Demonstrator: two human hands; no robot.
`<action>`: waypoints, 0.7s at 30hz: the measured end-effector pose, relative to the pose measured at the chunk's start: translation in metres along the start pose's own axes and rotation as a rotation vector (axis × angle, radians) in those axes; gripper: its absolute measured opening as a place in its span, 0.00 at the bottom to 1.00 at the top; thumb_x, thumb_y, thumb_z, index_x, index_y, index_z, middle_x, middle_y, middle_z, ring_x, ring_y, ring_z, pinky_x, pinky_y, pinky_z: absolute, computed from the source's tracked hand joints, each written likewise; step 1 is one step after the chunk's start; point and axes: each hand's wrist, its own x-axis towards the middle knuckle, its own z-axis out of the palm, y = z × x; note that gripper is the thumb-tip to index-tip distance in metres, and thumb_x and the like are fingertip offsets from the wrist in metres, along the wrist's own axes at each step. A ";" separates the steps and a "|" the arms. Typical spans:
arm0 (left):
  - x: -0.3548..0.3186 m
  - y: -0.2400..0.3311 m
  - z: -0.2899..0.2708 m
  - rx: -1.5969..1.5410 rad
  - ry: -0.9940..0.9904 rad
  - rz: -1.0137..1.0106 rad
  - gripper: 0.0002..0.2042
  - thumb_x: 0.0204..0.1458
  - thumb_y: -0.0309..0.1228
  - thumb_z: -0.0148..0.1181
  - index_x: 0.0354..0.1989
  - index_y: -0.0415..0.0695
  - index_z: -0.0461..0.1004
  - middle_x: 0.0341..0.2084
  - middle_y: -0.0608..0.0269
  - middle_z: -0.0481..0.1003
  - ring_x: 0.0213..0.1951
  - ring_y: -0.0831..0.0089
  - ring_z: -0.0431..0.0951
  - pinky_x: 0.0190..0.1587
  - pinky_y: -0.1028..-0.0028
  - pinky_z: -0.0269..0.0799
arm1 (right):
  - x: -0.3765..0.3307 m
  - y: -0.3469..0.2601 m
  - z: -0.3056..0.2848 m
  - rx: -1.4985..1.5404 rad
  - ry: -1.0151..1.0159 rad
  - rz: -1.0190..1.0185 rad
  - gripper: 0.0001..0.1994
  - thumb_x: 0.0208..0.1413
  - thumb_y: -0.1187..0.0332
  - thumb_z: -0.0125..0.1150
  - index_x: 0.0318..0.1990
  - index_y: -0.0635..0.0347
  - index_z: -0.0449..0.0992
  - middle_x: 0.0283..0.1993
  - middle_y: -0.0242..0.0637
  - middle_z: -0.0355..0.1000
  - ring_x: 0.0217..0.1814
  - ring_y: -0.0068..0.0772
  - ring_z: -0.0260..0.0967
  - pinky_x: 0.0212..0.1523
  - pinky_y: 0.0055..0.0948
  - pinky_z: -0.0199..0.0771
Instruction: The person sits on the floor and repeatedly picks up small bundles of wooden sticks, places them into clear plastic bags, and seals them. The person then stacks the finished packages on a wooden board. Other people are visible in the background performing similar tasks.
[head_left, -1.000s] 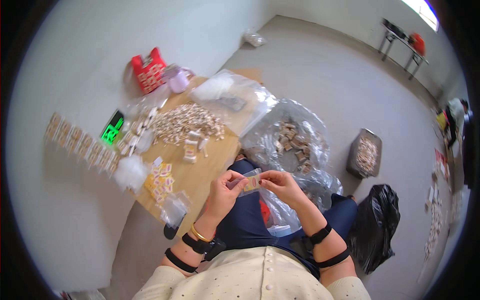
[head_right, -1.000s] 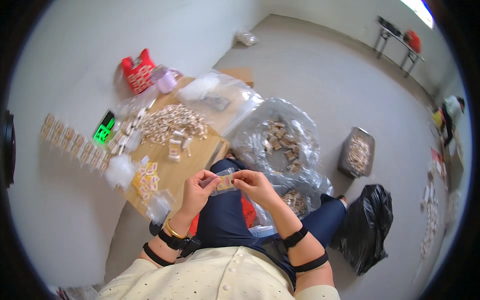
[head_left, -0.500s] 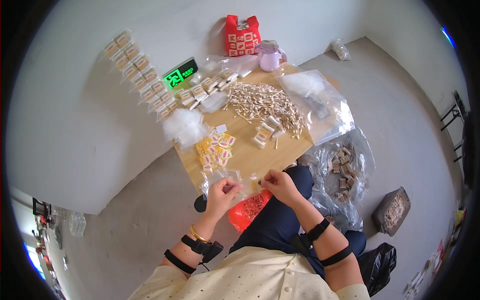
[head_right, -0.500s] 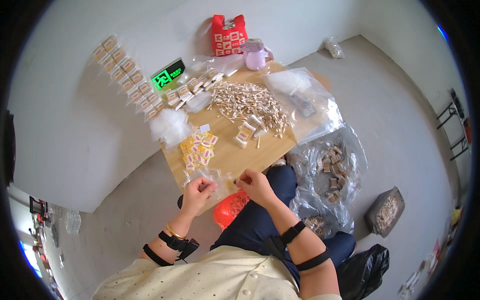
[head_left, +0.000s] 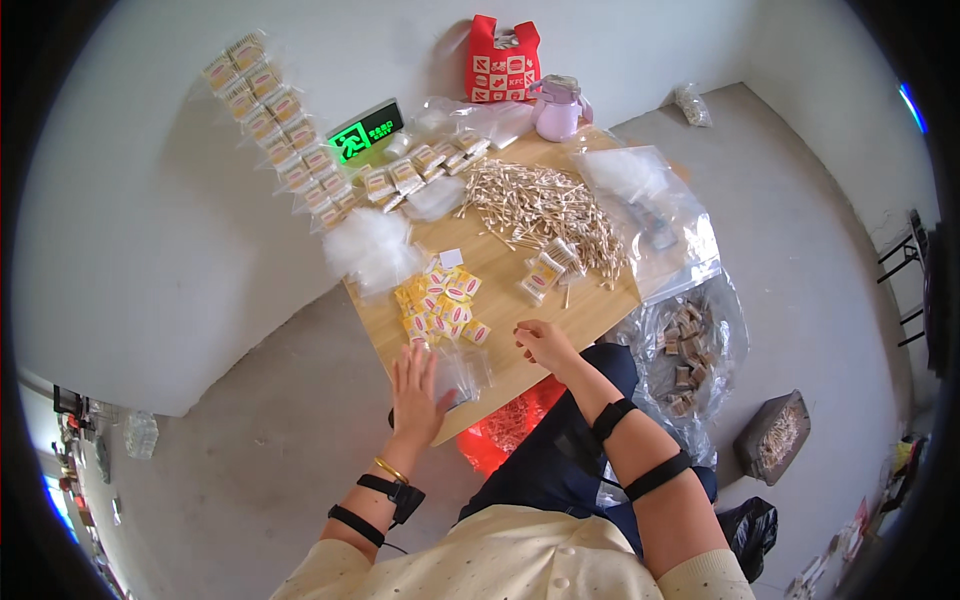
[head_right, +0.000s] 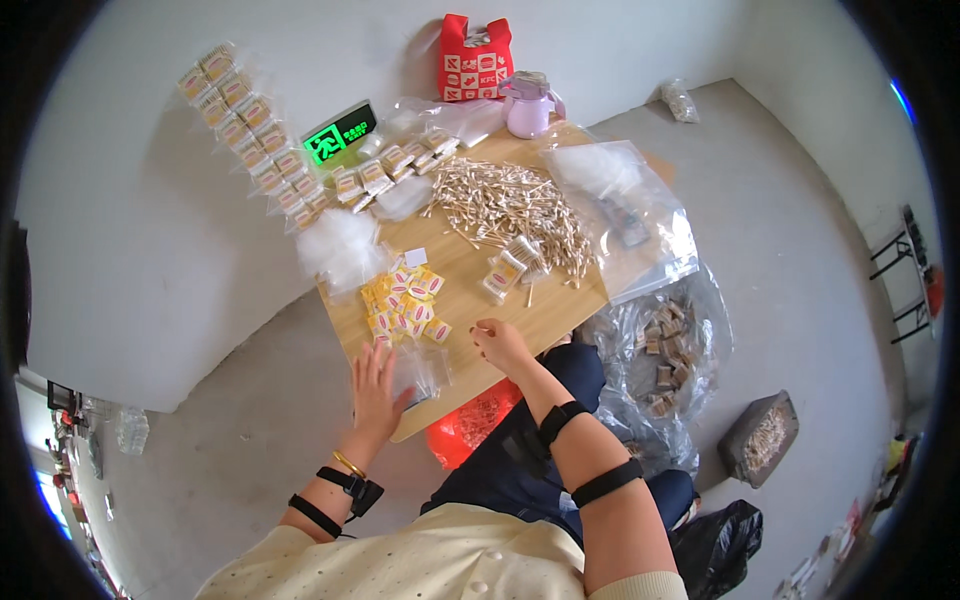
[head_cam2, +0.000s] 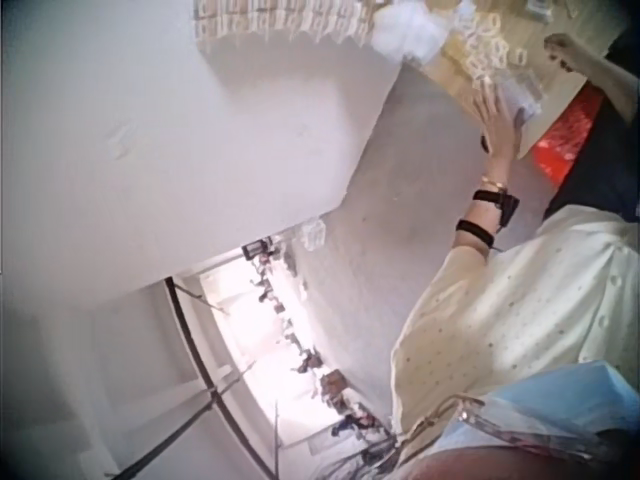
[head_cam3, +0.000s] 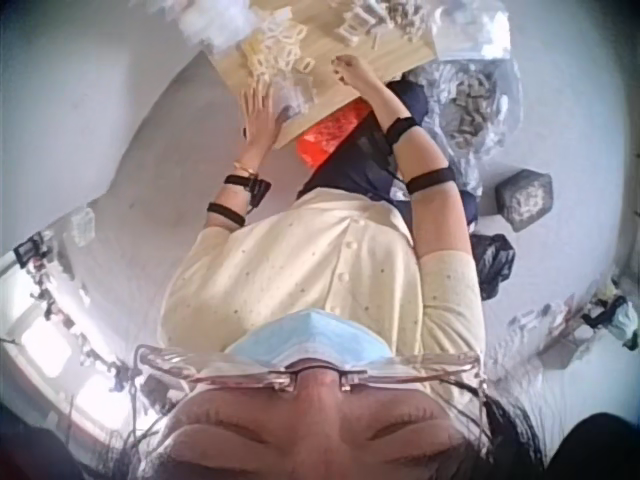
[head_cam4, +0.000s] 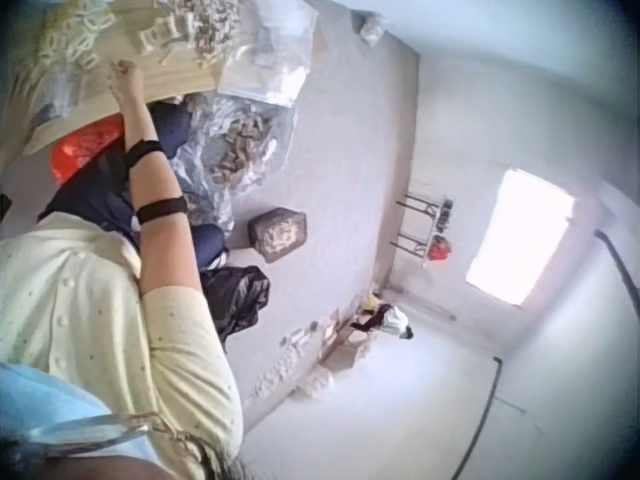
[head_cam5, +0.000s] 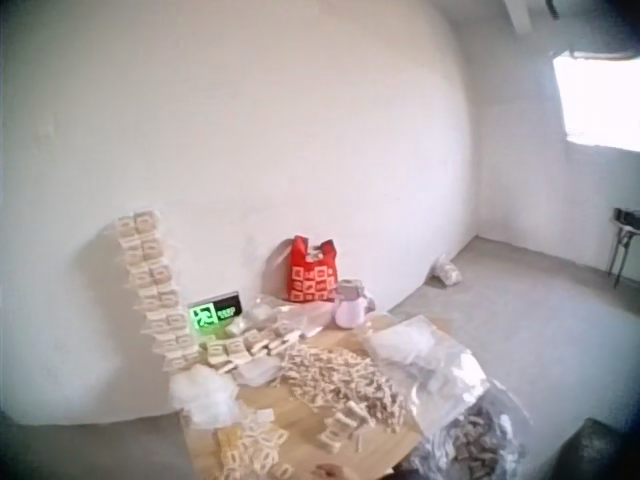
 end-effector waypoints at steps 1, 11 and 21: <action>-0.003 0.006 0.007 -0.003 -0.054 0.044 0.38 0.50 0.41 0.63 0.66 0.37 0.53 0.69 0.42 0.46 0.70 0.45 0.45 0.69 0.49 0.39 | 0.002 0.011 -0.008 -0.146 0.082 -0.083 0.20 0.57 0.61 0.58 0.53 0.62 0.72 0.43 0.44 0.74 0.39 0.42 0.73 0.42 0.37 0.74; -0.014 -0.001 0.039 0.022 -0.228 0.093 0.41 0.58 0.53 0.46 0.69 0.33 0.44 0.69 0.39 0.44 0.71 0.44 0.40 0.70 0.48 0.35 | 0.052 0.011 -0.020 -0.158 0.343 -0.180 0.25 0.45 0.65 0.66 0.56 0.36 0.75 0.59 0.50 0.62 0.62 0.54 0.61 0.64 0.42 0.60; 0.000 0.019 0.006 -0.036 -0.158 0.043 0.39 0.57 0.49 0.53 0.68 0.34 0.47 0.67 0.37 0.49 0.69 0.44 0.48 0.69 0.49 0.38 | 0.032 0.002 -0.025 0.203 0.142 -0.269 0.17 0.49 0.71 0.64 0.49 0.54 0.74 0.46 0.36 0.65 0.42 0.28 0.65 0.43 0.29 0.68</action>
